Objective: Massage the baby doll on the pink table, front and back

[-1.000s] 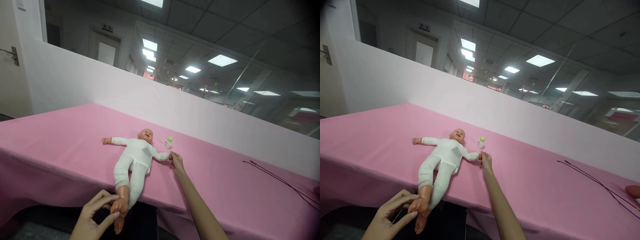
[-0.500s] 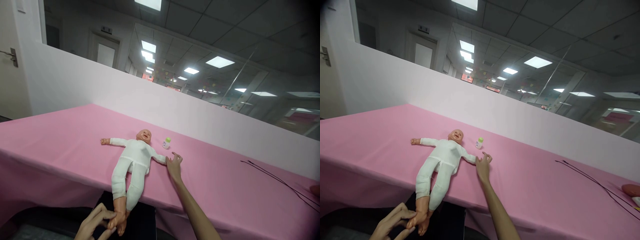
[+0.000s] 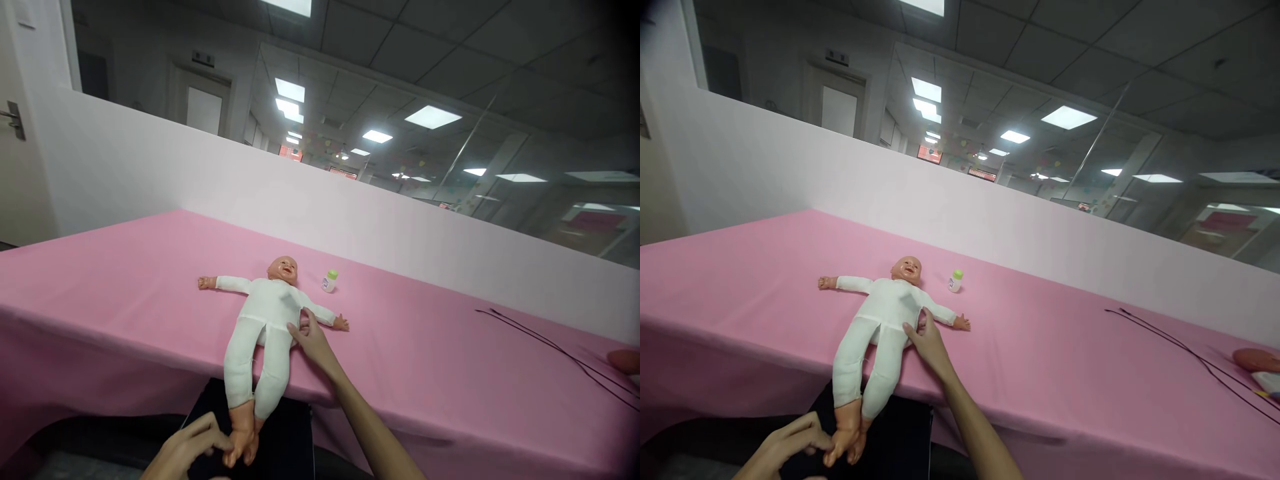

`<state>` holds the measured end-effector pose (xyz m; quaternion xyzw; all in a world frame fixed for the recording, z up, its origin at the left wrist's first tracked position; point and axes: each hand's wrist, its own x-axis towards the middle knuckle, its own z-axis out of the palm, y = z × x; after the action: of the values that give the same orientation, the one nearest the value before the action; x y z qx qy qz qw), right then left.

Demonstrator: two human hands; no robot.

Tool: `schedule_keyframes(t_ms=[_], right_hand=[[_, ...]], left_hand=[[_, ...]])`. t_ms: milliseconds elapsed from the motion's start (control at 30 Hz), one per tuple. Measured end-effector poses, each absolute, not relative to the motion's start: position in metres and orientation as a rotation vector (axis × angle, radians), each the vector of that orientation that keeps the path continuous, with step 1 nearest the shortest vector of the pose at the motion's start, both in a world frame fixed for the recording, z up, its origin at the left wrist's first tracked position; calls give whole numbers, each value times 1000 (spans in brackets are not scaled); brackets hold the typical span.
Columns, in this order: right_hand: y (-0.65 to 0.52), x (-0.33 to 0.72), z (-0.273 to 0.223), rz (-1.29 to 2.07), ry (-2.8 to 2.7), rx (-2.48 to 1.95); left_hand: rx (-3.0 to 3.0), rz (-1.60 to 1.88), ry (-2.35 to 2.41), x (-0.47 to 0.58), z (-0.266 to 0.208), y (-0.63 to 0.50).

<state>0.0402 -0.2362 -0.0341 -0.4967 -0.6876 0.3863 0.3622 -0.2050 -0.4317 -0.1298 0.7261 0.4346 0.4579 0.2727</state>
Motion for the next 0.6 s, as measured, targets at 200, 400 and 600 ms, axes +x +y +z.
schedule_keyframes(t_ms=[200,400,600], right_hand=[[-292,46,-45,787,-1689,-1275],[-376,37,-112,1096,-1615,-1304],[-404,-21,-193,1338,-1027,-902]], left_hand=[[1761,1210,1240,-229,-83,-406],[1690,1509,1756,-271,-32,-303],[1870,901,2340,-308,-39,-224]])
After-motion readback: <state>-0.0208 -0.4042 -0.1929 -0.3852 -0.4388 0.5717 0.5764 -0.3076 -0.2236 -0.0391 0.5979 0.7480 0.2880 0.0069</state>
